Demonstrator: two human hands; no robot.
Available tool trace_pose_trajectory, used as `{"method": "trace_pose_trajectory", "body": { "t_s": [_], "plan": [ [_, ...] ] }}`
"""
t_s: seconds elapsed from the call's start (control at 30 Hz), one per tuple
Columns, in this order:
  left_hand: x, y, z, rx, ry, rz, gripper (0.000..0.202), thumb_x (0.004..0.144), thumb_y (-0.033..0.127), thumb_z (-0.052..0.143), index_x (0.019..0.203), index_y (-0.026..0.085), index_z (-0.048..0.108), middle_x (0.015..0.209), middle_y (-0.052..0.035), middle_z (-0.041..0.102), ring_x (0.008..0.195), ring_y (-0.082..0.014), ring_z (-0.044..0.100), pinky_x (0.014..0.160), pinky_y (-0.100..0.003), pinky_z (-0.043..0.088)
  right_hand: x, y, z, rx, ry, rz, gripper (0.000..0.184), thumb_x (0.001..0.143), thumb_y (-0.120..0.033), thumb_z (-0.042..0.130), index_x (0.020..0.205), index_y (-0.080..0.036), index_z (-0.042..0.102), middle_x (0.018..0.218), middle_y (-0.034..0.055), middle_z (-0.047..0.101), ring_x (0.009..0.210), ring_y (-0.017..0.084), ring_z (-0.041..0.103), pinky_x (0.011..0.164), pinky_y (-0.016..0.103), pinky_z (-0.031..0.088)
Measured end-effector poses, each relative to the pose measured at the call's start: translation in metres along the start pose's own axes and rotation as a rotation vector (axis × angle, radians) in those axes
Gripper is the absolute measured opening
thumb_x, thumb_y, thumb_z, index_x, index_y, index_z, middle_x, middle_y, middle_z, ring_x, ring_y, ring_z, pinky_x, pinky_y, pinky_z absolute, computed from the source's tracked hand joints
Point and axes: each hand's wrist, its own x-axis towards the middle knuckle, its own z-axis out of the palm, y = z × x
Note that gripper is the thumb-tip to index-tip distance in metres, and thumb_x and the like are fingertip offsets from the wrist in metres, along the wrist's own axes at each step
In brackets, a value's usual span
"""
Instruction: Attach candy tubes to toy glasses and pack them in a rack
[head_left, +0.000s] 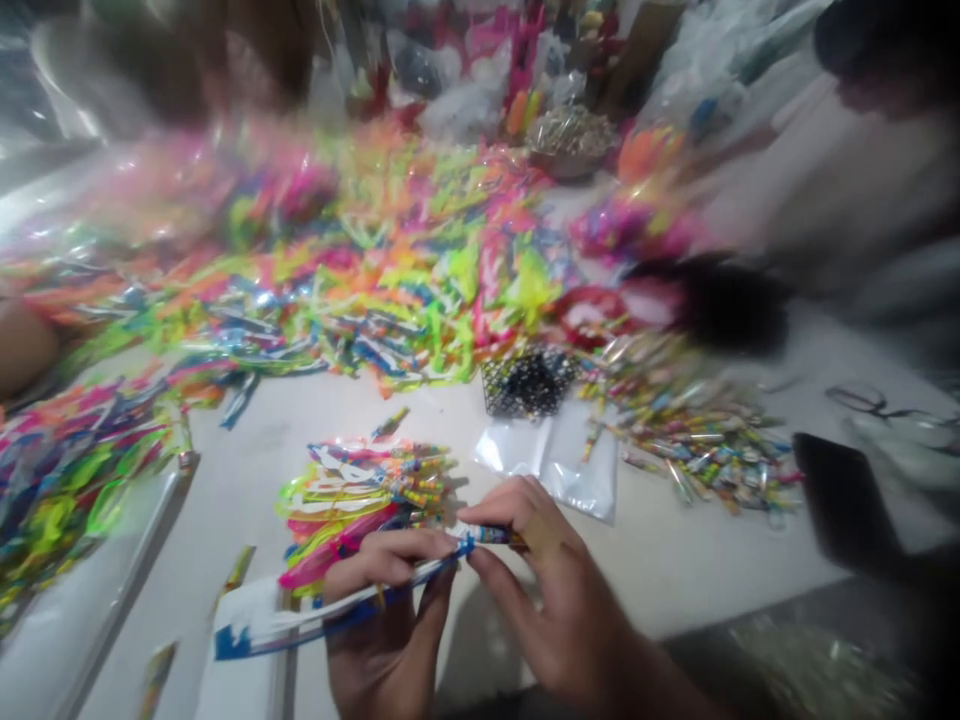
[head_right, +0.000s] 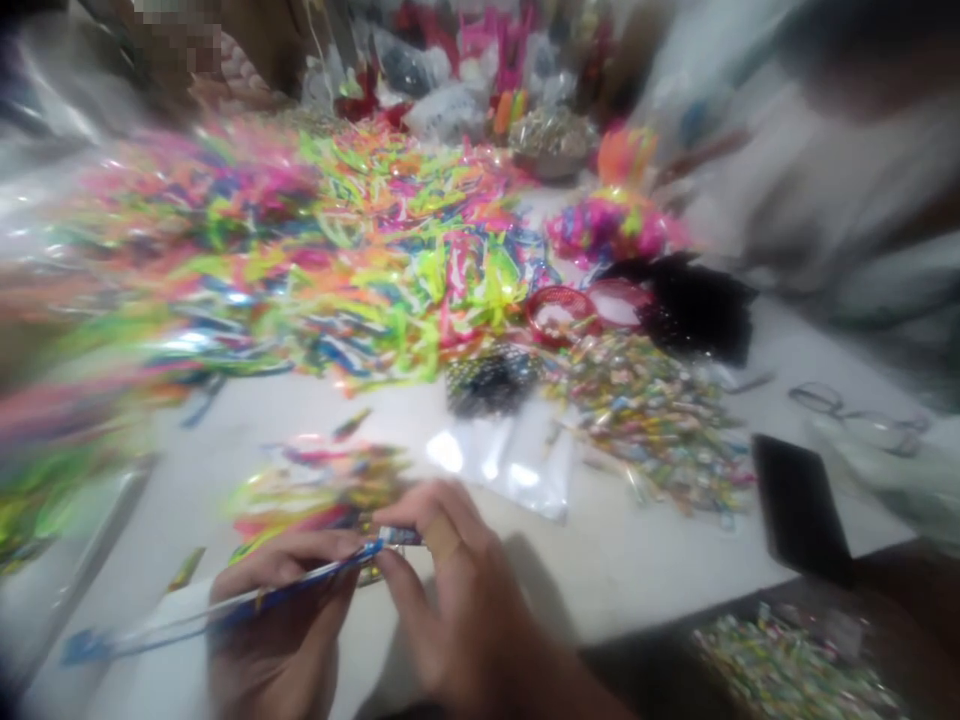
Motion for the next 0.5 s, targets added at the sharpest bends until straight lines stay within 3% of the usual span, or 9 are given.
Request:
{"method": "trace_pose_trajectory", "body": {
  "t_s": [0.1, 0.3, 0.5],
  "plan": [
    [-0.001, 0.0, 0.007, 0.028, -0.013, -0.002, 0.038, 0.084, -0.006, 0.073, 0.101, 0.024, 0.056, 0.094, 0.0027, 0.076, 0.087, -0.0127, 0.076, 0.085, -0.024, 0.066, -0.002, 0.003, -0.004, -0.026, -0.011, 0.0, 0.018, 0.103, -0.013, 0.057, 0.117, -0.024, 0.061, 0.106, 0.0024, 0.06, 0.101, 0.015, 0.058, 0.088, 0.028, 0.048],
    [-0.003, -0.003, 0.019, 0.054, 0.077, -0.03, 0.033, 0.085, 0.004, 0.079, 0.093, 0.023, 0.054, 0.084, 0.0041, 0.073, 0.078, -0.0122, 0.074, 0.079, -0.023, 0.065, 0.0, 0.0, -0.005, -0.154, 0.066, -0.096, 0.015, 0.093, -0.01, 0.058, 0.105, -0.02, 0.06, 0.094, 0.0038, 0.062, 0.089, 0.018, 0.06, 0.077, 0.032, 0.048],
    [-0.006, -0.022, 0.002, 0.197, 0.107, -0.057, 0.03, 0.082, 0.012, 0.084, 0.096, 0.025, 0.06, 0.085, 0.0047, 0.075, 0.075, -0.0146, 0.072, 0.077, -0.025, 0.064, 0.0, 0.012, 0.007, -0.032, 0.093, -0.046, 0.015, 0.092, -0.01, 0.06, 0.104, -0.019, 0.061, 0.099, 0.0047, 0.065, 0.095, 0.018, 0.063, 0.081, 0.03, 0.049]
  ]
}}
